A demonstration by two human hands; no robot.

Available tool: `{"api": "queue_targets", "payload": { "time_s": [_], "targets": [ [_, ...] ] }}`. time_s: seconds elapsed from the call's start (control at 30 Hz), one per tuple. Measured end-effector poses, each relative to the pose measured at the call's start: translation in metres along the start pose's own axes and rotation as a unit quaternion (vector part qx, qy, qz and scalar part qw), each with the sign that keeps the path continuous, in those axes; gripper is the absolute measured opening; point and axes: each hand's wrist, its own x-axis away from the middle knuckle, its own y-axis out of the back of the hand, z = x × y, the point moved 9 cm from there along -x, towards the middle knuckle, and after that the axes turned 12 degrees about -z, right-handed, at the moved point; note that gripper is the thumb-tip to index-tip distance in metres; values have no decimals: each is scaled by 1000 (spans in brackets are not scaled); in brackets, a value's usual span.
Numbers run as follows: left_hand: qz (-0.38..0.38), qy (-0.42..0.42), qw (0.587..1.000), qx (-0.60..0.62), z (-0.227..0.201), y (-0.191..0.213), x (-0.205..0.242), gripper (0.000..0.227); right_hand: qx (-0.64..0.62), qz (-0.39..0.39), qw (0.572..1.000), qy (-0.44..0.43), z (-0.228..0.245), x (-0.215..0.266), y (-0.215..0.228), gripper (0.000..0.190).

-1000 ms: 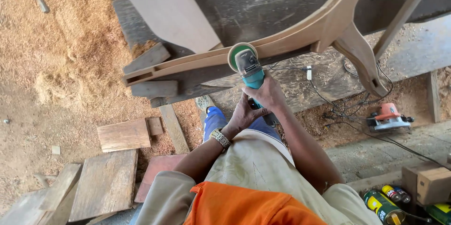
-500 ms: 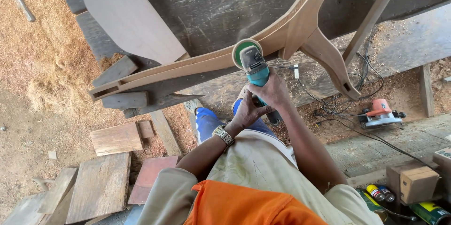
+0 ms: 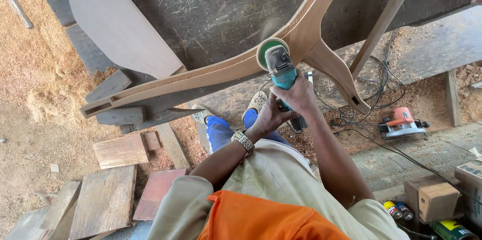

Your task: Smoothing and sanding wooden furniture components and a chair frame using a handheld angle grinder with a sanding disc.

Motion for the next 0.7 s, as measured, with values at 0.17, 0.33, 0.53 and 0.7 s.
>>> {"api": "queue_targets", "payload": {
  "time_s": [0.17,0.33,0.53,0.7],
  "targets": [
    [13,-14,1000,0,-7,-17,-11,99,35,-13,999,-10,-25,-14,10,81],
    [22,-15,999,-24,1,-34,-25,100,23,-4,999,-40,-23,-18,25,83],
    [26,-15,999,-33,0,-48,-35,102,31,-34,999,-29,-37,-28,38,81],
    [29,-24,998,-51,-7,-58,-40,105,19,-41,998,-37,-44,-30,49,77]
  ]
}}
